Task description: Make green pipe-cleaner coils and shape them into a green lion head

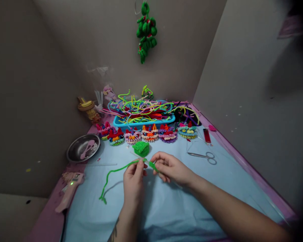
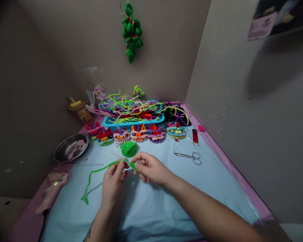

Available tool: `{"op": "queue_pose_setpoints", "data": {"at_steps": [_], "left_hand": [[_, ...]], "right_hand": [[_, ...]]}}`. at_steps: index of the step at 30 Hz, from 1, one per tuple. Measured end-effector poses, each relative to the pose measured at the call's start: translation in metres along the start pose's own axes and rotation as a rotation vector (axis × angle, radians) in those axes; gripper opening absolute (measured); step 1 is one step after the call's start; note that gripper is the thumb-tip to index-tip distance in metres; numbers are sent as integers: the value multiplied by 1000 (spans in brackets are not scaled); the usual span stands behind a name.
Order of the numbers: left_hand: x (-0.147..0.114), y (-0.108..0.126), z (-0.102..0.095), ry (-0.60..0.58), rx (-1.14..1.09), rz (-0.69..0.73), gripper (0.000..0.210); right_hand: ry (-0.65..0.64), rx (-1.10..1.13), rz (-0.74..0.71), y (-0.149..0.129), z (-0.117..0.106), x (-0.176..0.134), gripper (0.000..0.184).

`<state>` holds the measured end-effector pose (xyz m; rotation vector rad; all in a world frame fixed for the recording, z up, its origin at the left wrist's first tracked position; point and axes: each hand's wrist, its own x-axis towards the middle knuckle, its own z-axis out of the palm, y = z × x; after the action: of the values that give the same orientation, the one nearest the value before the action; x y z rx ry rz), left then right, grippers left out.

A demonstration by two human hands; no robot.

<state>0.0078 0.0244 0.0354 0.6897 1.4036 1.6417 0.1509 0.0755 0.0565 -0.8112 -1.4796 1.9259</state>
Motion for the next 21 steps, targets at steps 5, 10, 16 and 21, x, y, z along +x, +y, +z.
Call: {"op": "queue_pose_setpoints", "data": {"at_steps": [5,10,16,21], "left_hand": [[-1,-2,-1,3,89,36,35],[2,0,-1,57,-34,-69,31],[-8,8,1,-170,-153,-436,39],[-14,14,3,-120,234,118,23]], "right_hand": [[-45,118,60,3,-1,0,37],[-90,287,54,-2,-5,0,35],[-30,240,40,0,-8,3,40],[-49,165,24,3,-4,2,41]]}}
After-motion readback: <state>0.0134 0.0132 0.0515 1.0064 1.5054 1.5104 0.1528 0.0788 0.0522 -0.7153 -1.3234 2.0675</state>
